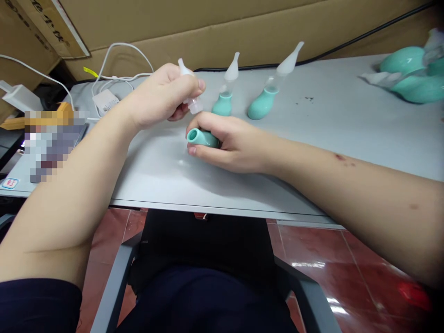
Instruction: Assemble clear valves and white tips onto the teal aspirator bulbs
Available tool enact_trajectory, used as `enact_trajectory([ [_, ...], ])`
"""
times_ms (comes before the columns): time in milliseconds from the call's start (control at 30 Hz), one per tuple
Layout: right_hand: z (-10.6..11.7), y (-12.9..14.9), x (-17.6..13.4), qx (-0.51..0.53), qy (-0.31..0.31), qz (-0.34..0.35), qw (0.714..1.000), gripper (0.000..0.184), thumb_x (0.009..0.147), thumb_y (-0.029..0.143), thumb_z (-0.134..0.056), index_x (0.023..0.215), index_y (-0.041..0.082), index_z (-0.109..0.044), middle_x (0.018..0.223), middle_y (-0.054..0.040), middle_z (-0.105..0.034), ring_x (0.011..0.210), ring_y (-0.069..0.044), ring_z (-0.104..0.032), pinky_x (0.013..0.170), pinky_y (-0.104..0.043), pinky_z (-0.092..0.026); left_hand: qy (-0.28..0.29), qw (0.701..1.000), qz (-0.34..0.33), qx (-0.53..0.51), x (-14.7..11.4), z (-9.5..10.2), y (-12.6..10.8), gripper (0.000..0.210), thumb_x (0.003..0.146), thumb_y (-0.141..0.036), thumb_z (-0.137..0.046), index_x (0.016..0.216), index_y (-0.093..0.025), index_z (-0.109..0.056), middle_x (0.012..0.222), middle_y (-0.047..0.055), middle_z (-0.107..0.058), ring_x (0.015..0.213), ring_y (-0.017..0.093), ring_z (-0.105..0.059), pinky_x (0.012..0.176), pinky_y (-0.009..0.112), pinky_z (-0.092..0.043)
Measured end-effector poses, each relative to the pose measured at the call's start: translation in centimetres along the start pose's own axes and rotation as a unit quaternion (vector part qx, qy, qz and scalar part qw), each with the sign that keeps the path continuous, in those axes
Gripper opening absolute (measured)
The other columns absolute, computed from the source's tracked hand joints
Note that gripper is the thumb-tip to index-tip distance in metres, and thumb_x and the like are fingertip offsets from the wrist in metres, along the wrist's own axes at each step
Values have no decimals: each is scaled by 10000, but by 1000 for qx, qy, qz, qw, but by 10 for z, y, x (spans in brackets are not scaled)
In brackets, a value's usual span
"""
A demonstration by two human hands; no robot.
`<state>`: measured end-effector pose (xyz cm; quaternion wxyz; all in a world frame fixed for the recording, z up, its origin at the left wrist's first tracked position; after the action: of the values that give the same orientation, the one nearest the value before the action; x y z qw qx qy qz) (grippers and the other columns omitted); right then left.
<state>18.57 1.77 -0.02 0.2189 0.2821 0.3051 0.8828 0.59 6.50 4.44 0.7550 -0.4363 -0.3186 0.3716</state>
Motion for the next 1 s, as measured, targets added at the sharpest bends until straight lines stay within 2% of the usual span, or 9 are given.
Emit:
enact_trajectory([
  [100,4,-3,1,59,-19,-18,998,208,1114,418,-873,1108,287,-712,1018,-16,-722,913,-222,-621,812,-372,-548,-55,995,6,85,0,14,7,289,850,-353,-722,619,-256,-579,652,-8,-588,628,132,-571,650,352,-399],
  [233,2,1,2,131,-27,1,991,263,1061,465,-954,1176,287,-799,1208,-65,-783,1035,-251,-687,868,-404,-615,-79,988,17,128,0,23,10,230,775,-340,-772,600,-293,-631,647,-23,-706,686,167,-704,670,359,-499],
  [367,-5,2,1,111,20,34,993,249,1050,440,-962,1212,273,-873,1189,-55,-807,1016,-236,-702,932,-417,-630,-76,990,20,119,2,21,11,198,724,-295,-832,629,-311,-659,699,-14,-784,708,206,-776,663,380,-516],
  [467,-5,-1,-1,76,17,28,997,255,1059,410,-951,1274,288,-888,1220,-50,-851,1017,-234,-711,939,-415,-638,-65,992,2,110,3,16,11,191,672,-244,-862,672,-306,-681,737,-28,-776,711,179,-731,667,370,-468],
  [600,7,1,-1,70,-44,15,996,365,1021,477,-995,1311,288,-882,1219,-64,-868,1054,-254,-749,907,-412,-650,-57,995,4,79,1,12,11,314,666,-321,-1006,742,-298,-702,791,-38,-784,778,151,-684,713,358,-455],
  [733,29,0,1,87,-184,-10,979,393,974,487,-990,1252,266,-822,1048,-44,-779,859,-228,-680,755,-431,-564,-47,996,-15,80,-2,9,6,300,709,-340,-1061,768,-313,-768,777,-29,-770,726,157,-608,685,377,-414],
  [800,35,-5,2,85,-229,-33,969,437,938,471,-1017,1281,298,-810,1011,-25,-746,823,-232,-654,734,-445,-570,-29,996,-18,85,-3,5,4,280,729,-339,-1069,780,-316,-795,788,-23,-782,741,170,-648,709,387,-450],
  [900,34,-13,4,73,-227,-52,970,272,994,442,-966,1210,307,-871,1035,-47,-826,862,-248,-715,764,-453,-611,-14,996,-22,90,-3,1,2,262,758,-342,-1073,779,-313,-814,831,5,-824,812,203,-728,753,397,-515],
  [1000,31,-17,4,64,-226,-49,971,108,1042,377,-944,1092,281,-938,1009,-67,-887,885,-269,-775,794,-465,-639,-15,993,-23,111,-2,1,1,274,747,-337,-1066,718,-316,-794,781,15,-800,747,201,-687,659,384,-457],
])
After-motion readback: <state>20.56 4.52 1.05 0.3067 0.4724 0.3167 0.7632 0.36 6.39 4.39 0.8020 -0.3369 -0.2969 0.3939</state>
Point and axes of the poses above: each hand's wrist, its own x-axis towards the middle knuckle, its own z-axis out of the back of the hand, y = z × x, the point moved 5 cm from there along x, towards the middle knuckle
